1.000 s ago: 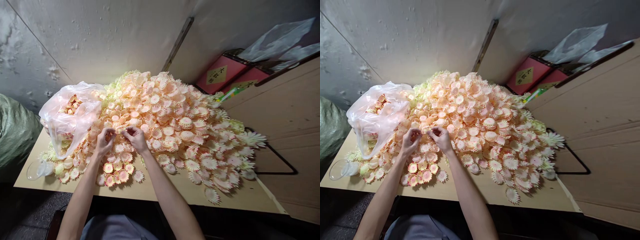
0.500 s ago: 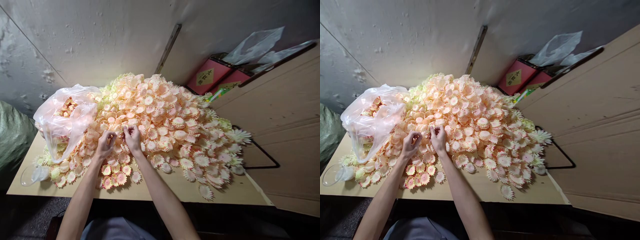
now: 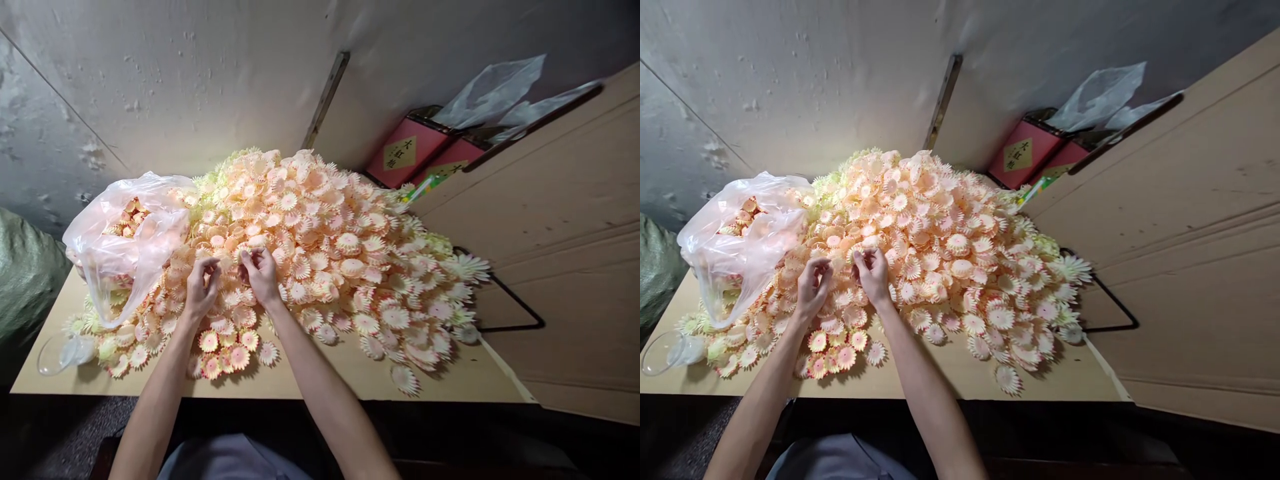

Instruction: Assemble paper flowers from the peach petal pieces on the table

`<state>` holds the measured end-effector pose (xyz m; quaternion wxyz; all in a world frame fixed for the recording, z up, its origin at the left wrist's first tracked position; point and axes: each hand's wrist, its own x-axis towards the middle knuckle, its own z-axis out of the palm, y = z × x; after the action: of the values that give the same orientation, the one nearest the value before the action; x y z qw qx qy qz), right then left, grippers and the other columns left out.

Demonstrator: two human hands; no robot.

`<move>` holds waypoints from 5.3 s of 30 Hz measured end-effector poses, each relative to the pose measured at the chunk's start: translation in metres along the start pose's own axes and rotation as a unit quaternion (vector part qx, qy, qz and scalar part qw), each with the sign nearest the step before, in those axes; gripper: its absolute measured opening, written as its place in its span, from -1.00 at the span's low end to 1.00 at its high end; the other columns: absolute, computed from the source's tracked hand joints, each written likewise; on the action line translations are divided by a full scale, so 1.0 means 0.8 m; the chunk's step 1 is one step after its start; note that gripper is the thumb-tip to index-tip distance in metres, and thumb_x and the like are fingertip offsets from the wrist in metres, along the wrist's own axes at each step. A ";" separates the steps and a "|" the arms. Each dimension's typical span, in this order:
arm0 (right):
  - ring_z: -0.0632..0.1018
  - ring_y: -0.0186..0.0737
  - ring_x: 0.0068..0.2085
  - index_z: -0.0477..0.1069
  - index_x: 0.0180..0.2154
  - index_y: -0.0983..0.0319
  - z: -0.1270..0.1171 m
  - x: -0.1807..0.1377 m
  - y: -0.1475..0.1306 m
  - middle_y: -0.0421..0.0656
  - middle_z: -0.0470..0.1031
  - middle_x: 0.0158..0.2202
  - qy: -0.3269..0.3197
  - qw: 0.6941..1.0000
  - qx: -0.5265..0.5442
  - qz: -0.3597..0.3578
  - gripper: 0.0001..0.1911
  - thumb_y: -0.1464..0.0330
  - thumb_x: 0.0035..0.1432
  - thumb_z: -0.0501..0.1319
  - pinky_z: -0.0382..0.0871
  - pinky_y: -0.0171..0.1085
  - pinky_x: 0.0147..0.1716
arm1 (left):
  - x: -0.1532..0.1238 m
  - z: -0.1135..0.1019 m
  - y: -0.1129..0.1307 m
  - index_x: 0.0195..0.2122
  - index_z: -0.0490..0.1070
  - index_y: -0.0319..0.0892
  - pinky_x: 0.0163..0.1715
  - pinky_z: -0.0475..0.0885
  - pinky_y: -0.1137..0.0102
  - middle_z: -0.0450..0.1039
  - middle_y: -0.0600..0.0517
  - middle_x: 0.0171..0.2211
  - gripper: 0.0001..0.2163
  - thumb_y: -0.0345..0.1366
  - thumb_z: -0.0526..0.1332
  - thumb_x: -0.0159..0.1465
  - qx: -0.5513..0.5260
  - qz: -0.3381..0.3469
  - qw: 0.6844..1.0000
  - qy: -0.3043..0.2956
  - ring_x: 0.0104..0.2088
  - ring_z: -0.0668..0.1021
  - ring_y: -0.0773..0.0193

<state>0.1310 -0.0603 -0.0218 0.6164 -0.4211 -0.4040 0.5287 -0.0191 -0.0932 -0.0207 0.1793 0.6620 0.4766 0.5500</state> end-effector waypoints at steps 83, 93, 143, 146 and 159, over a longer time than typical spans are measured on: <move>0.42 -0.38 -0.49 0.48 -0.31 0.21 -0.014 -0.019 -0.025 -0.27 0.44 -0.48 -0.179 0.981 -0.048 -0.055 -0.63 0.14 -0.09 0.47 0.35 -0.36 -0.48 | 0.004 -0.012 0.025 -0.36 0.55 -0.24 -0.42 0.36 0.46 0.49 0.01 -0.44 -0.75 -0.13 0.40 0.12 -0.208 -0.191 0.947 -0.156 -0.45 0.47 0.35; 0.47 -0.34 -0.40 0.52 -0.27 0.18 -0.016 -0.020 -0.024 -0.23 0.50 -0.39 -0.207 0.975 -0.058 -0.056 -0.64 0.18 -0.11 0.49 0.41 -0.33 -0.38 | 0.003 -0.009 0.024 -0.38 0.51 -0.24 -0.48 0.31 0.48 0.44 0.03 -0.47 -0.67 -0.02 0.34 0.16 -0.180 -0.201 0.951 -0.148 -0.50 0.41 0.37; 0.31 -0.37 -0.56 0.51 -0.19 0.10 -0.049 -0.002 -0.047 -0.36 0.25 -0.67 -0.179 0.948 0.263 0.023 -0.65 0.23 -0.07 0.44 0.32 -0.32 -0.48 | 0.020 -0.040 0.009 -0.43 0.37 -0.20 -0.42 0.50 0.53 0.39 0.13 -0.47 -0.71 -0.34 0.49 -0.06 -0.537 -0.253 0.798 0.109 -0.51 0.42 0.50; 0.47 -0.35 -0.46 0.54 -0.22 0.13 -0.036 0.001 -0.040 -0.29 0.48 -0.55 -0.167 0.964 0.199 0.058 -0.59 0.22 -0.18 0.51 0.41 -0.31 -0.39 | 0.022 -0.027 0.011 -0.36 0.45 -0.21 -0.30 0.54 0.45 0.48 0.08 -0.40 -0.73 -0.35 0.49 -0.04 -0.504 -0.267 0.815 0.101 -0.36 0.56 0.38; 0.38 -0.46 -0.57 0.43 -0.27 0.23 -0.013 -0.009 -0.028 -0.34 0.41 -0.59 -0.143 0.989 0.035 0.011 -0.54 0.20 -0.18 0.52 0.24 -0.43 -0.56 | 0.010 -0.004 0.021 -0.24 0.42 -0.15 -0.37 0.49 0.53 0.44 0.11 -0.33 -0.67 -0.31 0.49 0.01 -0.427 -0.252 0.868 -0.022 -0.36 0.52 0.43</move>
<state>0.1472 -0.0702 -0.0043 0.5611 -0.3237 -0.4648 0.6037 -0.0154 -0.0961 -0.0023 0.5875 0.3899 0.3416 0.6214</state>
